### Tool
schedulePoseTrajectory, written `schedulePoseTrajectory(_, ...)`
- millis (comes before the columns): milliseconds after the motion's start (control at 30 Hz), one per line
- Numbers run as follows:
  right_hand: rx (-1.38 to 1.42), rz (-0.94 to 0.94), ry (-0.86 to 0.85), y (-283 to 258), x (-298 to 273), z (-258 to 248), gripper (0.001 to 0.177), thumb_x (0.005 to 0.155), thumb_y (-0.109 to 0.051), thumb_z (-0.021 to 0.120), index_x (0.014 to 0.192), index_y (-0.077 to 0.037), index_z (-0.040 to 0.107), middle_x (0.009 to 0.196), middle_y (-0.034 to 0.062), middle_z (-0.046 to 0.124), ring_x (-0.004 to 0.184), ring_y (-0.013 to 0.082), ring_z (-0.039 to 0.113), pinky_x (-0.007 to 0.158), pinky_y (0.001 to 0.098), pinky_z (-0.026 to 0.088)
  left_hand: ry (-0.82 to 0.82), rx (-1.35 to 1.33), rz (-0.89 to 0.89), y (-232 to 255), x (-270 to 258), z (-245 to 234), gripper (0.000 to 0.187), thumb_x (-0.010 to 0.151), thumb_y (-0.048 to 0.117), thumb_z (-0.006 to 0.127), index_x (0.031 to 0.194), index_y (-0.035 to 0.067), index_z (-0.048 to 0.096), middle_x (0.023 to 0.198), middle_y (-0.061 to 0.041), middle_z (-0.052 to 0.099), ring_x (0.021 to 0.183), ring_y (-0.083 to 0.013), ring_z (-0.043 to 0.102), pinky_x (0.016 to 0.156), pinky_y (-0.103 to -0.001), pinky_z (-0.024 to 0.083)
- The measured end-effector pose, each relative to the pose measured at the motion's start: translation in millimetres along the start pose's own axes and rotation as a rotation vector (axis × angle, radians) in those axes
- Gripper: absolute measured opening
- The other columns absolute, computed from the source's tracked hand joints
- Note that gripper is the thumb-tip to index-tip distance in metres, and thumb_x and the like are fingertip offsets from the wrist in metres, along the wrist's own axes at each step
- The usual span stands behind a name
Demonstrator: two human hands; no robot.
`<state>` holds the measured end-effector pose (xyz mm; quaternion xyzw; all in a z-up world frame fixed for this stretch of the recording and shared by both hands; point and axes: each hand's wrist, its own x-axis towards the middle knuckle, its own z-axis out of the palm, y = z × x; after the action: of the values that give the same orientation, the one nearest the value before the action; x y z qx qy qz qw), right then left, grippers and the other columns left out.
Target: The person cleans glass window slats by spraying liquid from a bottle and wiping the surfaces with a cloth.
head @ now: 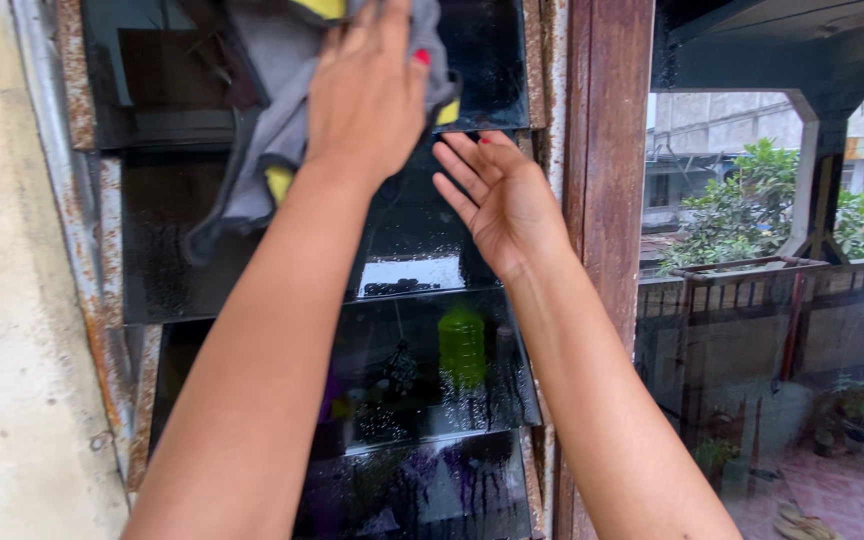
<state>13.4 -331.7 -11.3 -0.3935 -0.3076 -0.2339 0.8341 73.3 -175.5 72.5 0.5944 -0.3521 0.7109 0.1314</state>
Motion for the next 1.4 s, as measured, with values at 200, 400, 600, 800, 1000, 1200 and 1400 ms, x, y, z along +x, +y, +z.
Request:
schedulePoseTrajectory(200, 0.008, 0.016, -0.05, -0.9, 1.0, -6.6, 0.024, 0.098, -0.015, 0.054, 0.121, -0.009, 0.057, 0.118, 0.0062, 0.067, 0.11, 0.0211, 0.067, 0.093, 0.0379, 0.058, 0.026, -0.023, 0.194, 45.2, 40.1, 53.1, 0.049, 0.097, 0.021, 0.06, 0.141, 0.001, 0.051, 0.104, -0.02, 0.072, 0.105, -0.0385, 0.064, 0.103, -0.05, 0.042)
schedulePoseTrajectory(400, 0.012, 0.016, -0.004, 4.2, 12.8, -10.0, 0.025, 0.103, -0.023, 0.053, 0.119, -0.007, 0.06, 0.113, 0.0059, 0.069, 0.098, 0.017, 0.068, 0.085, 0.0342, 0.058, 0.072, 0.107, 0.166, 52.1, 63.4, 80.5, 0.021, 0.099, 0.022, 0.058, 0.105, 0.005, 0.066, 0.089, -0.017, 0.072, 0.092, -0.0355, 0.066, 0.094, -0.049, 0.044)
schedulePoseTrajectory(600, 0.004, 0.01, 0.066, 9.6, 22.7, -11.9, 0.027, 0.101, -0.023, 0.053, 0.12, -0.006, 0.062, 0.114, 0.0052, 0.07, 0.094, 0.0154, 0.069, 0.082, 0.0307, 0.059, 0.132, 0.073, 0.17, 53.8, 59.7, 75.4, 0.019, 0.097, 0.022, 0.06, 0.101, 0.006, 0.069, 0.083, -0.016, 0.072, 0.086, -0.0355, 0.067, 0.09, -0.049, 0.046)
schedulePoseTrajectory(800, -0.003, 0.108, 0.19, -2.3, 28.0, -10.3, 0.023, 0.091, -0.018, 0.063, 0.111, -0.007, 0.064, 0.109, 0.0045, 0.076, 0.101, 0.0174, 0.075, 0.065, 0.0255, 0.052, 0.206, 0.052, 0.079, 31.8, 33.4, 44.2, 0.019, 0.093, 0.026, 0.062, 0.096, 0.01, 0.071, 0.086, -0.017, 0.072, 0.086, -0.0388, 0.067, 0.084, -0.052, 0.049)
schedulePoseTrajectory(1000, -0.071, 0.083, 0.229, -9.9, 20.1, -4.6, 0.02, 0.088, -0.007, 0.062, 0.108, -0.009, 0.064, 0.108, 0.004, 0.078, 0.103, 0.0165, 0.076, 0.059, 0.0231, 0.05, 0.061, 0.258, -0.09, -73.8, -9.6, -16.6, 0.031, 0.106, 0.032, 0.056, 0.095, 0.012, 0.077, 0.081, -0.021, 0.072, 0.078, -0.0458, 0.066, 0.075, -0.059, 0.045)
schedulePoseTrajectory(1200, -0.153, 0.038, 0.139, -9.0, 15.9, -2.8, 0.04, 0.087, -0.004, 0.053, 0.126, -0.005, 0.062, 0.123, 0.0049, 0.074, 0.106, 0.0168, 0.072, 0.063, 0.0244, 0.049, 0.131, 0.468, -0.061, -159.7, -38.3, -84.6, 0.029, 0.107, 0.019, 0.049, 0.107, 0.004, 0.074, 0.101, -0.023, 0.071, 0.1, -0.0449, 0.063, 0.093, -0.056, 0.043)
schedulePoseTrajectory(1400, -0.027, 0.005, 0.041, -6.6, 9.6, -10.6, 0.062, 0.083, 0.002, 0.041, 0.145, 0.001, 0.045, 0.139, 0.0151, 0.067, 0.127, 0.027, 0.068, 0.097, 0.0367, 0.06, 0.262, 0.419, -0.079, -75.1, -13.8, -3.9, 0.024, 0.095, 0.02, 0.057, 0.103, 0.005, 0.074, 0.104, -0.021, 0.071, 0.104, -0.0412, 0.061, 0.095, -0.056, 0.039)
